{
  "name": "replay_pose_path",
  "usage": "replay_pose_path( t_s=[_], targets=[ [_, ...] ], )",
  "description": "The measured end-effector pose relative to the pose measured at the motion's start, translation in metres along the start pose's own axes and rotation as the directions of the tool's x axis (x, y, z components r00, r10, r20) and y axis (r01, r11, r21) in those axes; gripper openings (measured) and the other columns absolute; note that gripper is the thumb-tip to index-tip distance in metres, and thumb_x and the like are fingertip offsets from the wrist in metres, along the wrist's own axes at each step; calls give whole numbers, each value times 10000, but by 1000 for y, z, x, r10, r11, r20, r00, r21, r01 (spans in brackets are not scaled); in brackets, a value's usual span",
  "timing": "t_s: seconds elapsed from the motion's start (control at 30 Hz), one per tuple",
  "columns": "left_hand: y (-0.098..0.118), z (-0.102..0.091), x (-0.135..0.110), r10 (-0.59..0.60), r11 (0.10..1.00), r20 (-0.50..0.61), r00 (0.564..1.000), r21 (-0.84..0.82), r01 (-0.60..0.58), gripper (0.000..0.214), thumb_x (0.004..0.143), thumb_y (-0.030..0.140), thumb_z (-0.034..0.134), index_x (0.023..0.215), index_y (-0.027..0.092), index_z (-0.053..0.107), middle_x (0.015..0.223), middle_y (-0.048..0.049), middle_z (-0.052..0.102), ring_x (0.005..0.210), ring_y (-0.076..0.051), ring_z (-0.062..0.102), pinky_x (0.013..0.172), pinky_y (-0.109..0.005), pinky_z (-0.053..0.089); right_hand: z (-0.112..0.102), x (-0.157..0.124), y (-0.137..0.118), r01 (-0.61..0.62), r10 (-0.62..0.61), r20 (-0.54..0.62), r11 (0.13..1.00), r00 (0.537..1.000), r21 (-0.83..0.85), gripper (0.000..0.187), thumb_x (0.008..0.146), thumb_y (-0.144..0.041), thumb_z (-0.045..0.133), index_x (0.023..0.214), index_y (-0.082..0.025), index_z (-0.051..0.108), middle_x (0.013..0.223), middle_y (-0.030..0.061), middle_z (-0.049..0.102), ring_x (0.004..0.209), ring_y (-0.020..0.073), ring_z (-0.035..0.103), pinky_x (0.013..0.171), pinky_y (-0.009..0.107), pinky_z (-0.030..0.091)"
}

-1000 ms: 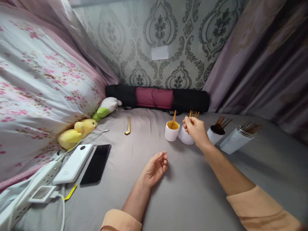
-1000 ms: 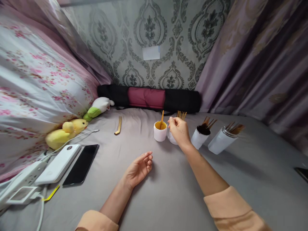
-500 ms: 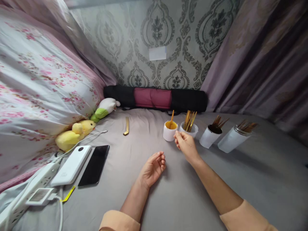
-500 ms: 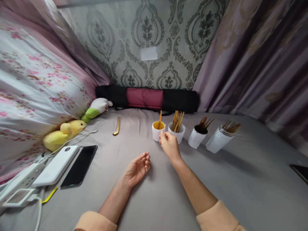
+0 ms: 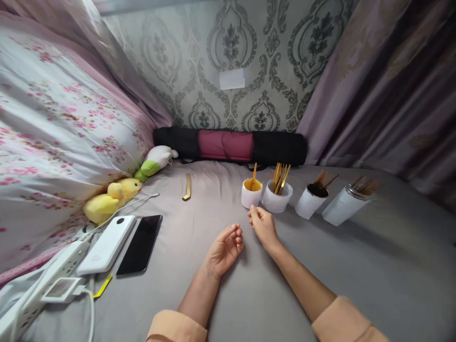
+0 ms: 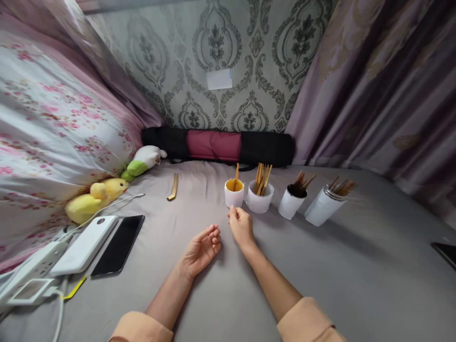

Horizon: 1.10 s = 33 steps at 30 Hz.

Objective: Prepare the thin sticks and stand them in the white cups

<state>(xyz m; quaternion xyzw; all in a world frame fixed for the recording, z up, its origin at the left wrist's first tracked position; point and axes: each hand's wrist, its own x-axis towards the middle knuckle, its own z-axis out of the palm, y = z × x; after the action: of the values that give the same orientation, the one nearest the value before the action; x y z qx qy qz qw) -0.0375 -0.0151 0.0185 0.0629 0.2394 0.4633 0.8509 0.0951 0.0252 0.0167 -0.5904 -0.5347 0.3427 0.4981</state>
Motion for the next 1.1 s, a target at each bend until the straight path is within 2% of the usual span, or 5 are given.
replay_pose_path(
  t_s=[0.3,0.5,0.67,0.9,1.1],
  targets=[
    [6,3,3,40,993,-45,998,115,-35,104,744,149,587,833,113,548,653,12,513,507,-27,460,490,-148,382,2,-6,11,63,-62,8,992,998,-106,424,840,-476,348,628,-160,534,501,-2,496,468,112,452,478,215,331],
    [28,9,8,149,939,-219,964,338,-68,72,743,140,564,805,115,537,622,21,499,458,-18,435,448,-141,359,1,-8,9,65,-62,28,990,998,-122,428,842,-483,339,640,-162,538,503,-3,489,481,119,461,493,220,332],
    [51,9,18,253,881,-274,928,462,-103,74,731,127,568,793,114,530,607,19,500,441,-22,435,437,-150,354,2,-6,11,60,-56,31,990,998,-129,426,839,-486,342,648,-161,541,504,-2,492,476,120,457,492,221,329],
    [81,4,38,391,722,-310,867,687,-80,90,724,156,583,777,121,520,599,11,520,433,-30,445,439,-159,349,1,-6,12,66,-62,34,987,998,-144,431,840,-484,336,652,-160,550,506,3,498,497,129,477,513,226,338],
    [100,5,51,508,500,-281,815,866,-13,123,695,198,607,732,137,507,606,-4,539,430,-38,436,423,-163,322,1,-7,12,87,-83,31,985,996,-148,445,838,-493,332,650,-158,557,503,8,502,493,131,472,510,230,336]
  ],
)
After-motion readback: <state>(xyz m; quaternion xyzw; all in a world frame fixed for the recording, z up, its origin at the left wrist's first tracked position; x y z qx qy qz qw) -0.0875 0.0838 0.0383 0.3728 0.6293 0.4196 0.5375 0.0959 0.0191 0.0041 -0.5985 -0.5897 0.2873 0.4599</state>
